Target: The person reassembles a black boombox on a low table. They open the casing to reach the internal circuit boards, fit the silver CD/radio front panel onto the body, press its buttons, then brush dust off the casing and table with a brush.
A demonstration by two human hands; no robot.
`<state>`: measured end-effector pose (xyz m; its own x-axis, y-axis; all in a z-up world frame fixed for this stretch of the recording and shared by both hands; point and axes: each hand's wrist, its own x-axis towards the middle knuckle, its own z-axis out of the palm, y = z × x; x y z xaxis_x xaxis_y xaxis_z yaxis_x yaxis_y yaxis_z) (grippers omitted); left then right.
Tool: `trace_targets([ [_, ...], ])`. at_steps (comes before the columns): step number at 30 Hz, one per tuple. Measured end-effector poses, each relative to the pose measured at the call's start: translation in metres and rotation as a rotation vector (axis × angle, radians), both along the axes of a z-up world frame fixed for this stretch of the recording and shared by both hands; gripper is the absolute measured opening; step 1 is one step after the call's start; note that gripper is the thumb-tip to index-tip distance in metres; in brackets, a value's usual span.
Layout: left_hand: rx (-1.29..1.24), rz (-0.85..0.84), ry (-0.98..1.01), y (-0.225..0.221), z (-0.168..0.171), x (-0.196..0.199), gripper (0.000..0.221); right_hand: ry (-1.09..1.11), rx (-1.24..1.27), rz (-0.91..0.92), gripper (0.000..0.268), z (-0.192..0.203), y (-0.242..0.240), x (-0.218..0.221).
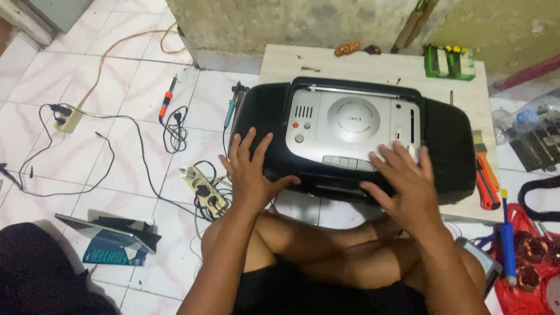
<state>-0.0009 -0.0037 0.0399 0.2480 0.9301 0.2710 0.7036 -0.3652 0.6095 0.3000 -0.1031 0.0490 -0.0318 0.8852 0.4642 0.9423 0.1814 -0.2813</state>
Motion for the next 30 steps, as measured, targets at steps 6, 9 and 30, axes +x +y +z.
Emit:
trace_targets([
  [6, 0.135, -0.213, -0.112, 0.055, 0.049, 0.007, 0.019, 0.197, -0.005, -0.198, 0.077, 0.028, -0.002, 0.02],
  [9, 0.247, -0.339, -0.251, 0.092, 0.041, 0.022, 0.011, 0.126, 0.022, -0.205, 0.068, 0.022, -0.003, 0.016],
  [30, 0.224, -0.339, -0.15, 0.122, 0.033, 0.036, 0.008, 0.074, 0.047, -0.306, 0.051, -0.001, 0.001, 0.018],
])
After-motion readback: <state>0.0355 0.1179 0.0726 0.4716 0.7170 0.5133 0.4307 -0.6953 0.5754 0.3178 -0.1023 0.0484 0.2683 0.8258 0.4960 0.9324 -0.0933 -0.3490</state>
